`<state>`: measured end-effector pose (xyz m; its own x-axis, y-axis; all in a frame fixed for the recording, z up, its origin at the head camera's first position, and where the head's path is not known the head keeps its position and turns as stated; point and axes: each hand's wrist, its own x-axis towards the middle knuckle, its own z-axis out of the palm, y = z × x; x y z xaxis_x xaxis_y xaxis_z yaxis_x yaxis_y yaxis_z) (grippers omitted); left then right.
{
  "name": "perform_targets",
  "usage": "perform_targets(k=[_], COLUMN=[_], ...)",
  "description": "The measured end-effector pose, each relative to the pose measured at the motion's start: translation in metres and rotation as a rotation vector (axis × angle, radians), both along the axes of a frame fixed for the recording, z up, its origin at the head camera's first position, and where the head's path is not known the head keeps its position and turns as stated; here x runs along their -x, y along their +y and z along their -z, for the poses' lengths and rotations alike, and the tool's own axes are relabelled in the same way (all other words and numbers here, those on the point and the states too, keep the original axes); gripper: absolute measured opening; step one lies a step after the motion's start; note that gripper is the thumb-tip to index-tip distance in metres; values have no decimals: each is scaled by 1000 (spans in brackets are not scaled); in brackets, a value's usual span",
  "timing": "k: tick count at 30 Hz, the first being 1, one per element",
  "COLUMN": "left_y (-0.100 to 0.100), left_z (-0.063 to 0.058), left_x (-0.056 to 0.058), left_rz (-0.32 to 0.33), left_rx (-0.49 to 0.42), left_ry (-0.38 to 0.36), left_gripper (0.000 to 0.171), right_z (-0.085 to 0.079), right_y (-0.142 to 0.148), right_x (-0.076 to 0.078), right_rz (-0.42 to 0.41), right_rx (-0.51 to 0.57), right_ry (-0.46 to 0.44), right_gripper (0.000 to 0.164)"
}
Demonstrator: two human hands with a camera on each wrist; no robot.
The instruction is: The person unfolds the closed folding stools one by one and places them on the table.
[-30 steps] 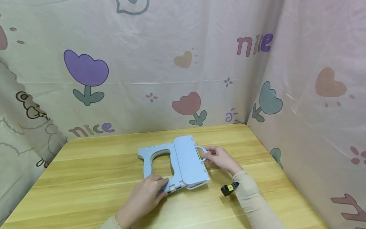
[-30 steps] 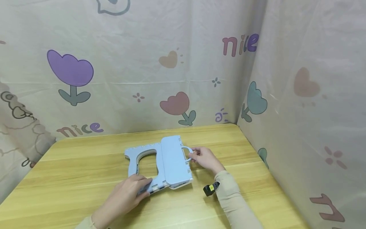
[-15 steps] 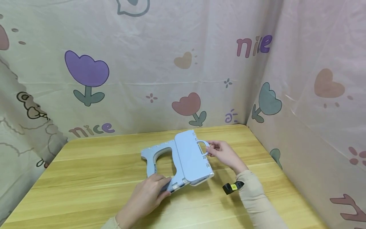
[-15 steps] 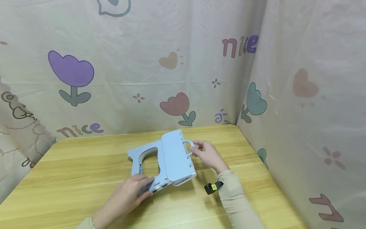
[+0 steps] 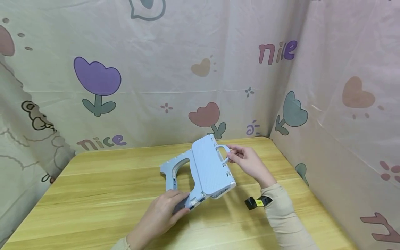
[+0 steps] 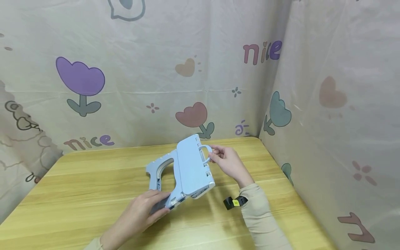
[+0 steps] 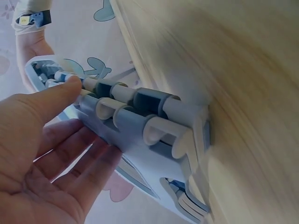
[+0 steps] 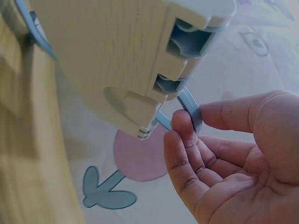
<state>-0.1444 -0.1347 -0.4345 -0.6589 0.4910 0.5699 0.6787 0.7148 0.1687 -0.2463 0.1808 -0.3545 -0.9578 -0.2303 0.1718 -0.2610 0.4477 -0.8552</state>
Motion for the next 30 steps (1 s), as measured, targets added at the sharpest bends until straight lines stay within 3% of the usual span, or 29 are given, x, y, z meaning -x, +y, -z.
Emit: perform_targets(k=[12,20,30], left_y=[-1,0,1], left_z=[0,0,1], left_x=[0,0,2], left_rz=[86,111,155], left_rx=[-124,-205,-275], left_ry=[0,-117,-133], left_gripper=[47,43,44], right_z=[-28,-38,-54], right_y=[-7,-12,-23], right_x=[-13,-14,-18], right_rz=[9,-22,-52], right_rx=[-11,15,30], right_ry=[34,83,120], right_gripper=[47,48,48])
